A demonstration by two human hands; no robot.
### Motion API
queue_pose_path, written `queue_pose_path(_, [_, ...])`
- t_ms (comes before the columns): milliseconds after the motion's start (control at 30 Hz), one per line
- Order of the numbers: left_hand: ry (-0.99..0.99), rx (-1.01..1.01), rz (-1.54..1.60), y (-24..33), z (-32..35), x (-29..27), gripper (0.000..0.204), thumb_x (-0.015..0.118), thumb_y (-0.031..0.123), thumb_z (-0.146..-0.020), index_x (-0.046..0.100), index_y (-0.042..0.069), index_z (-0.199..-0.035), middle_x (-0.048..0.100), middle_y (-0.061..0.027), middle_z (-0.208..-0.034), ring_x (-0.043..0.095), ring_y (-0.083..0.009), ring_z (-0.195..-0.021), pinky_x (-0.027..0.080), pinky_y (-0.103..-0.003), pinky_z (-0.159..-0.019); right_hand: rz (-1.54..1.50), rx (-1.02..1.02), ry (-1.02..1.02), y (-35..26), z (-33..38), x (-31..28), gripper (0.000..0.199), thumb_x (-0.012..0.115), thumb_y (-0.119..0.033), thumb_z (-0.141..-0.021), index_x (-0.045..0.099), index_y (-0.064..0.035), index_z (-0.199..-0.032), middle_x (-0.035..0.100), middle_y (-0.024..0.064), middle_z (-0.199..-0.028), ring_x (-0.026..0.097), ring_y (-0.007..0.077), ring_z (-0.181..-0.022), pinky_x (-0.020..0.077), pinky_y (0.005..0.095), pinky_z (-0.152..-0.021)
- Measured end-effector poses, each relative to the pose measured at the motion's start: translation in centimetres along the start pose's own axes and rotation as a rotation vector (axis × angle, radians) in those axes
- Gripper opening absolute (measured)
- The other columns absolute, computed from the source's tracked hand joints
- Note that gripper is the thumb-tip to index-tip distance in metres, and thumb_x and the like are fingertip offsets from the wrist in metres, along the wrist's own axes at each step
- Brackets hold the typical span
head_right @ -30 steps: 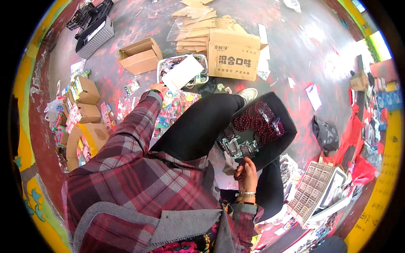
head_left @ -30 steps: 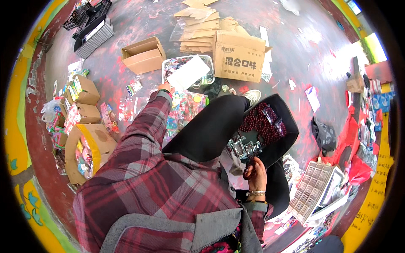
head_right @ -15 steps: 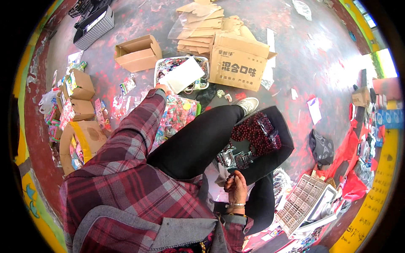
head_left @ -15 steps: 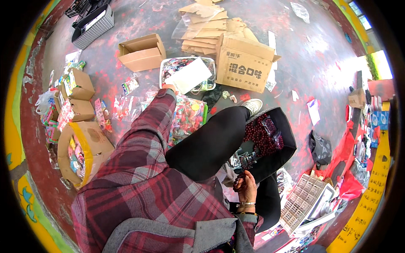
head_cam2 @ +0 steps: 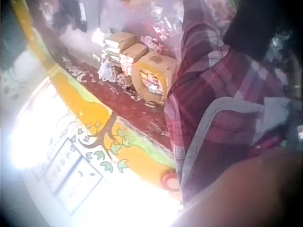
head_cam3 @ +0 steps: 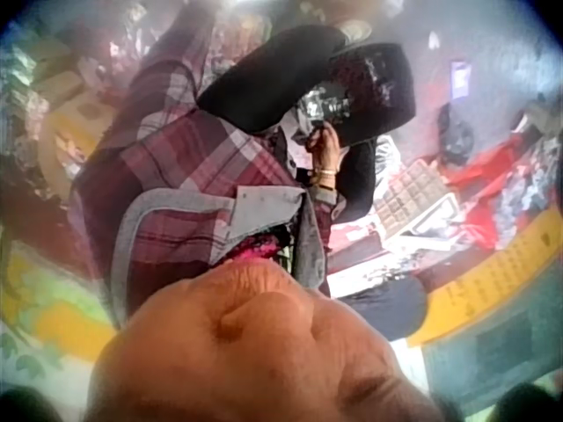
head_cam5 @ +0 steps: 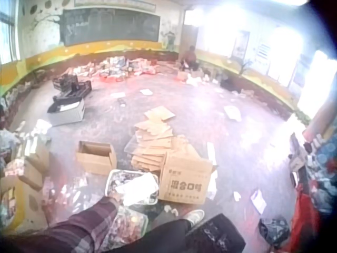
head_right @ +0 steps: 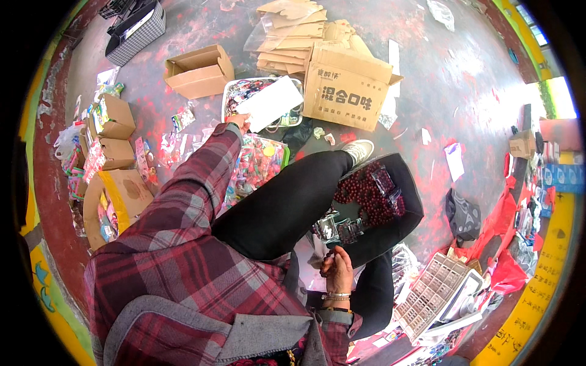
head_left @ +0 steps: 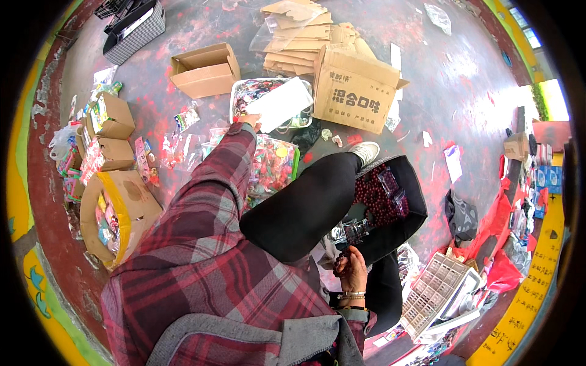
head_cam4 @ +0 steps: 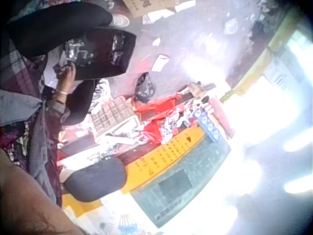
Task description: The person sits on the floor and packs red beads into small clear plastic bags. They pick up a bag, fill it with beads from a larger container, and seal it. The person repeats this process, handling the beads and bags by hand.
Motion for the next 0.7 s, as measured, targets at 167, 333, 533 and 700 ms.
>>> queue_pose_path(167, [-0.014, 0.058, 0.080, -0.5, -0.3, 0.6, 0.021, 0.071, 0.004, -0.073, 0.057, 0.003, -0.089, 0.056, -0.0082, -0.084, 0.053, -0.0174, -0.062, 0.047, -0.025, -0.049, 0.003, 0.011, 0.032, 0.0, 0.1, 0.0, 0.023, 0.044, -0.013, -0.092, 0.050, -0.0050, -0.113, 0.060, 0.0056, -0.068, 0.054, 0.0142, -0.052, 0.0420, 0.0252, -0.046])
queue_pose_path(333, [0.225, 0.464, -0.759, -0.3, -4.1, -0.3, 0.017, 0.063, 0.023, -0.075, 0.065, 0.006, -0.079, 0.064, -0.0101, -0.082, 0.062, -0.0232, -0.075, 0.050, -0.032, -0.060, 0.011, 0.032, 0.022, 0.2, -0.1, -0.2, 0.023, 0.044, -0.013, -0.092, 0.050, -0.0046, -0.112, 0.059, 0.0058, -0.067, 0.054, 0.0142, -0.051, 0.0423, 0.0254, -0.046])
queue_pose_path(533, [0.261, 0.820, -1.758, -1.9, -8.5, -2.1, 0.029, 0.048, 0.028, -0.080, 0.070, 0.012, -0.090, 0.067, -0.0114, -0.092, 0.064, -0.0274, -0.085, 0.050, -0.042, -0.067, 0.060, 0.059, 0.036, 0.2, -0.8, 0.4, 0.027, 0.043, -0.016, -0.092, 0.047, -0.0031, -0.116, 0.054, 0.0073, -0.063, 0.050, 0.0170, -0.049, 0.0428, 0.0300, -0.045])
queue_pose_path(700, [0.128, 0.764, -1.934, -1.5, -1.7, 3.3, 0.029, 0.045, 0.022, -0.086, 0.067, 0.011, -0.099, 0.066, -0.0106, -0.099, 0.063, -0.0242, -0.093, 0.049, -0.038, -0.075, 0.048, 0.025, 0.094, 0.4, 0.1, -0.7, 0.027, 0.043, -0.016, -0.092, 0.046, -0.0032, -0.116, 0.055, 0.0075, -0.064, 0.051, 0.0167, -0.049, 0.0434, 0.0296, -0.046])
Point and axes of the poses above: each hand's wrist, its own z-axis away from the middle knuckle, its own x-axis out of the palm, y = z × x, the point moved 1 cm from there along -z, towards the middle knuckle
